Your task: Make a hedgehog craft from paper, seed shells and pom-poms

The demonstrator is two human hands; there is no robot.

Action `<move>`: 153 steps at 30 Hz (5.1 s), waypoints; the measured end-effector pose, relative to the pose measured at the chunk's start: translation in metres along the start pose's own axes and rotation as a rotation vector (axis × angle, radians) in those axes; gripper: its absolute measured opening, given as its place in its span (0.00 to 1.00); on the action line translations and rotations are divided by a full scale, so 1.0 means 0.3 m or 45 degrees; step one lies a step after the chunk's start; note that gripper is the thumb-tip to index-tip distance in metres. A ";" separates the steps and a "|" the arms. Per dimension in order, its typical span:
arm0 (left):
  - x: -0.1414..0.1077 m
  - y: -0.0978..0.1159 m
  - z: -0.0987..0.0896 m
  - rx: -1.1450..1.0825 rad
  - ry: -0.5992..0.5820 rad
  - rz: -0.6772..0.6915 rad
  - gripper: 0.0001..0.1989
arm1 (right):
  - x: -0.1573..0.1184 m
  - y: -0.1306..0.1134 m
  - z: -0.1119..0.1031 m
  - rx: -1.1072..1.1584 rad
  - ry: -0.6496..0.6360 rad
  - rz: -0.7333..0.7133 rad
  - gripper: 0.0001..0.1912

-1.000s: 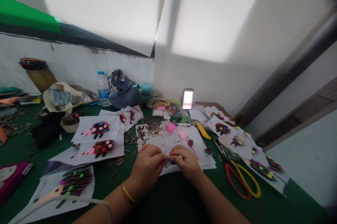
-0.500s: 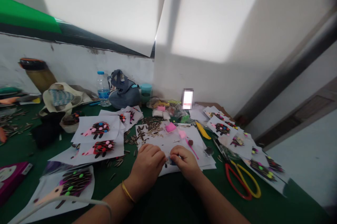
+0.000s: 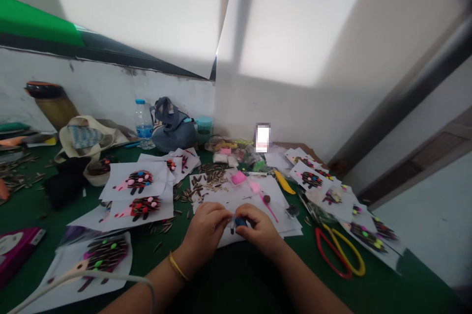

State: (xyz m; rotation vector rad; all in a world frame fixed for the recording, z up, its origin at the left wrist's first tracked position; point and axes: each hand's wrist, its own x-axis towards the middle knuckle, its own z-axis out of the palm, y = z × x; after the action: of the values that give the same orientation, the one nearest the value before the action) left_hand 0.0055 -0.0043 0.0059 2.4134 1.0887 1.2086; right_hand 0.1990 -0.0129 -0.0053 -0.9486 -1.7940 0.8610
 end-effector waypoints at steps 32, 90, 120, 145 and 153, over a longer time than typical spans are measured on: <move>0.028 0.002 -0.008 -0.427 -0.082 -0.420 0.12 | -0.007 0.009 0.010 -0.049 0.184 0.048 0.01; -0.059 -0.032 -0.049 0.331 -0.450 -0.374 0.17 | 0.013 0.112 -0.089 0.104 0.539 0.289 0.08; -0.098 -0.046 -0.021 0.584 -0.445 -0.101 0.17 | 0.005 0.120 -0.083 0.072 0.463 0.313 0.11; -0.122 -0.044 -0.059 0.404 -0.458 -0.170 0.22 | 0.005 0.115 -0.084 0.056 0.446 0.330 0.11; -0.126 -0.022 -0.066 0.390 -0.464 -0.126 0.25 | 0.009 0.101 -0.085 0.029 0.445 0.328 0.12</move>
State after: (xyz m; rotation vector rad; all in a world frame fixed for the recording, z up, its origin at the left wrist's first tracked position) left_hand -0.0276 -0.0288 -0.0072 2.6208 1.3290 0.5689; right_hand 0.2290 0.0073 -0.0212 -1.2500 -1.3810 0.8116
